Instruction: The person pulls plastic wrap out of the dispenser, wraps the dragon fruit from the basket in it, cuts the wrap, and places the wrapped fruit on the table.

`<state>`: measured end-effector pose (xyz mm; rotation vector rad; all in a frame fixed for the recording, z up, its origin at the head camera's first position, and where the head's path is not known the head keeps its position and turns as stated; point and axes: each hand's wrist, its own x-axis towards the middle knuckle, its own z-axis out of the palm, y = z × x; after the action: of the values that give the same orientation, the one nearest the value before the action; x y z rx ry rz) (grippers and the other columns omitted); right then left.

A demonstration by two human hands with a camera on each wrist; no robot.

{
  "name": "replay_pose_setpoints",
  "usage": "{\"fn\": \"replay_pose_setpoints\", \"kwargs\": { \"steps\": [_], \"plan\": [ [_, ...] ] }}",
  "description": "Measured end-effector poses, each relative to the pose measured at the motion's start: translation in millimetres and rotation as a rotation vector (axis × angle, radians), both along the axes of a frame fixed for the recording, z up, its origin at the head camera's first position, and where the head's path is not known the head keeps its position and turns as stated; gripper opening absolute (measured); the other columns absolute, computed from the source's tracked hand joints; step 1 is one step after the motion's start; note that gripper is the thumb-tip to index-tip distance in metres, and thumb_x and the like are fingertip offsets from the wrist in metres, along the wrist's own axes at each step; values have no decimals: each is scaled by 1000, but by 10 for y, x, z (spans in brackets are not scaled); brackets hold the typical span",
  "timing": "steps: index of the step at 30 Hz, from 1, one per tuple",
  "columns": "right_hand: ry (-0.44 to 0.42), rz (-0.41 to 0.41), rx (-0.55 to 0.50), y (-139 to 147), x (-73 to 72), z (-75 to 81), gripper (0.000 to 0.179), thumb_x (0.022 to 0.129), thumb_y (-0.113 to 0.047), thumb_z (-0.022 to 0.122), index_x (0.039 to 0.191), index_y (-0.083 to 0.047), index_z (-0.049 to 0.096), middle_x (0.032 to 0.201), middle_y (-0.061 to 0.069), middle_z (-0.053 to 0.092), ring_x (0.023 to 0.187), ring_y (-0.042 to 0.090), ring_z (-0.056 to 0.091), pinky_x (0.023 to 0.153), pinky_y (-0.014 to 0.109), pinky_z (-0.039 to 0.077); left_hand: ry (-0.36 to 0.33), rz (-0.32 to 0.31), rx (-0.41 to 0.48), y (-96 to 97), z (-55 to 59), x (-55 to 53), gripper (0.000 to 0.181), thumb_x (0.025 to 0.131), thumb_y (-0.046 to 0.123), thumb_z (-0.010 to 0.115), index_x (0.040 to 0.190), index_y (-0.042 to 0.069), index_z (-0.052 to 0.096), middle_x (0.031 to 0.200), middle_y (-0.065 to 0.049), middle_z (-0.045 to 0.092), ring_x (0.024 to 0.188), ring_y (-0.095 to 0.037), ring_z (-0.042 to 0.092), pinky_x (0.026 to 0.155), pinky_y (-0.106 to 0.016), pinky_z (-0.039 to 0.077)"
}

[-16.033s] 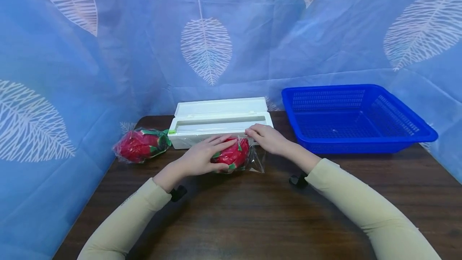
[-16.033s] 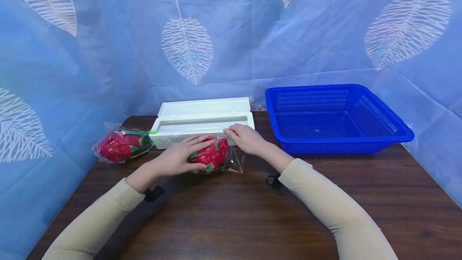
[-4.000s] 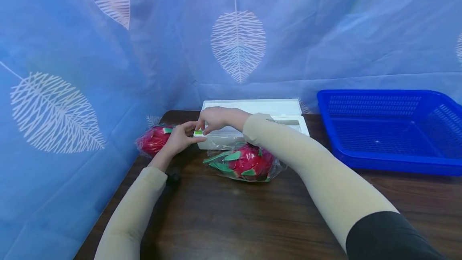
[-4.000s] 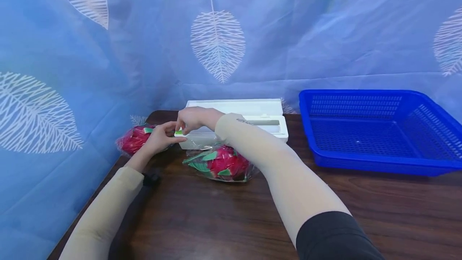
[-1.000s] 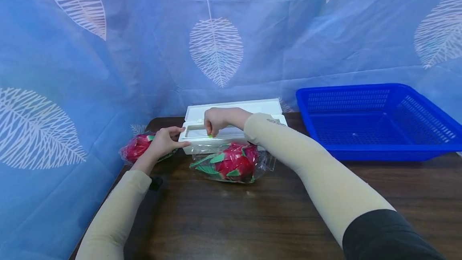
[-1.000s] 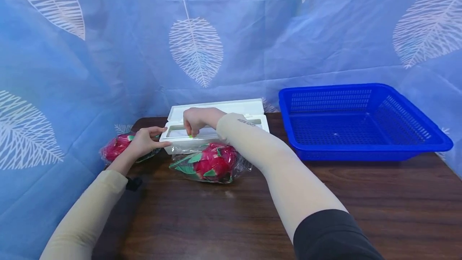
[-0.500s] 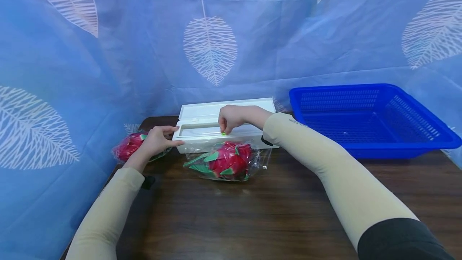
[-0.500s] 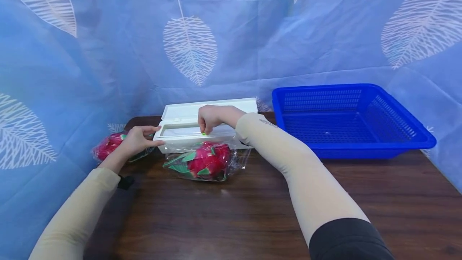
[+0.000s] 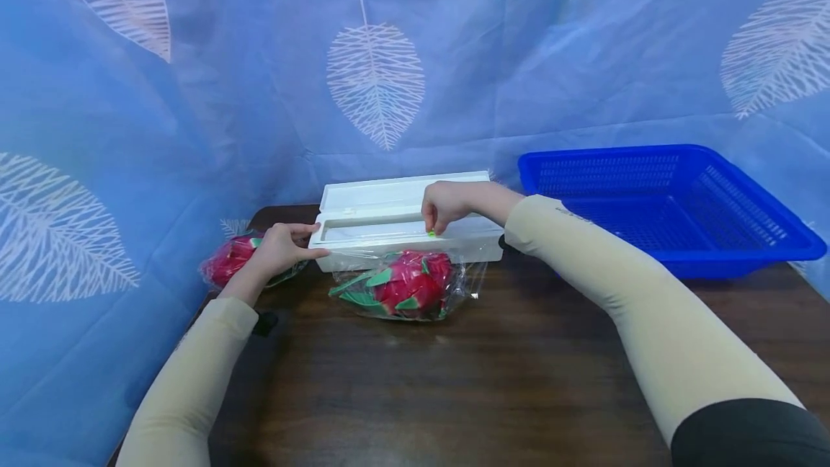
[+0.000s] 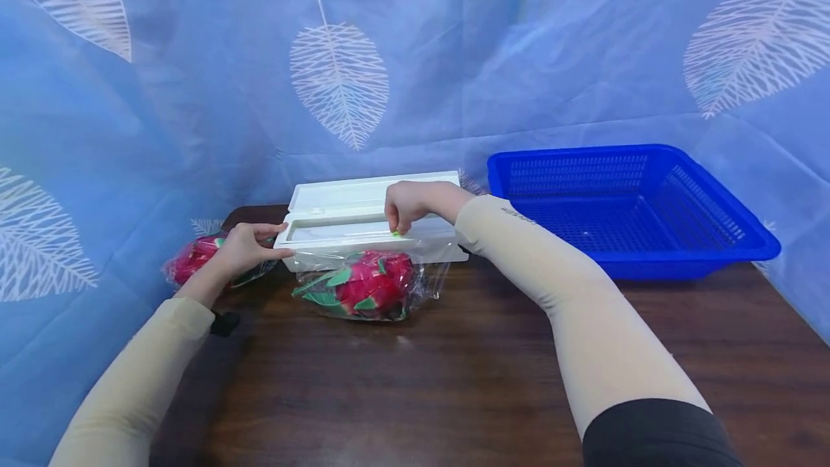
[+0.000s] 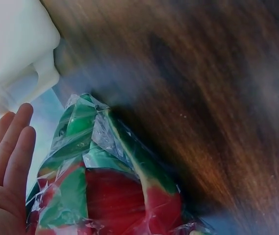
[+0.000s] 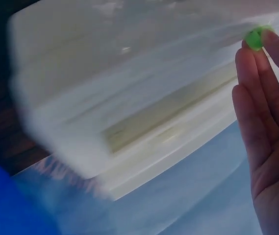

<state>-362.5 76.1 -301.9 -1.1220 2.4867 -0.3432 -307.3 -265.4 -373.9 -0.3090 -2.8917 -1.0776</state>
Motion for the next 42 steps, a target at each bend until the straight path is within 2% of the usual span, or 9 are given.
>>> {"fn": "replay_pose_setpoints", "kwargs": {
  "steps": [4, 11, 19, 26, 34, 38, 42],
  "plan": [
    [-4, -36, -13, 177, 15, 6, 10, 81, 4, 75, 75, -5, 72, 86, 2, 72, 76, 15, 64, 72, 32, 53, 12, 2, -11, -22, 32, 12, 63, 79, 24, 82, 131, -3, 58, 126, -25, 59, 111, -36, 61, 86, -45, 52],
    [32, -10, -17, 360, 68, 0, 10, 81, 3, 73, 75, -5, 71, 83, 6, 71, 72, 13, 60, 70, 32, 52, 15, -24, -25, -11, 16, 1, 62, 79, 24, 82, 131, -1, 58, 126, -24, 59, 111, -34, 61, 86, -45, 52],
    [64, -9, -13, 508, 131, 7, 10, 80, 4, 72, 74, -3, 70, 75, 2, 68, 68, 13, 56, 67, 32, 51, 15, -32, -29, 28, -7, -31, 63, 78, 28, 83, 130, 1, 60, 126, -23, 60, 112, -34, 61, 87, -46, 52],
    [74, -61, 69, 533, 156, 53, 15, 78, 8, 72, 72, -4, 67, 79, 1, 68, 72, 16, 58, 69, 34, 52, -2, -15, -45, 15, 2, -33, 62, 79, 27, 82, 131, 1, 59, 128, -23, 58, 115, -35, 59, 87, -46, 52],
    [129, -104, 208, 540, 172, 143, 16, 76, 6, 73, 71, -7, 65, 83, -1, 69, 70, 16, 56, 64, 31, 48, -5, -39, -34, 27, 47, -9, 62, 80, 27, 81, 132, 1, 58, 128, -23, 58, 117, -34, 57, 87, -46, 52],
    [129, -119, 223, 611, 182, 148, 14, 77, 6, 72, 75, -7, 67, 83, -1, 67, 71, 17, 54, 64, 31, 48, -9, -11, -49, 7, 54, 0, 62, 80, 27, 82, 132, 1, 59, 128, -23, 58, 118, -35, 56, 89, -47, 51],
    [129, -99, 202, 681, 194, 139, 15, 75, 8, 70, 76, -7, 67, 80, -1, 66, 69, 16, 52, 63, 31, 47, -12, -19, -61, -8, 40, -1, 63, 80, 29, 81, 132, 2, 58, 128, -23, 57, 118, -35, 56, 89, -47, 51]
  ]
}}
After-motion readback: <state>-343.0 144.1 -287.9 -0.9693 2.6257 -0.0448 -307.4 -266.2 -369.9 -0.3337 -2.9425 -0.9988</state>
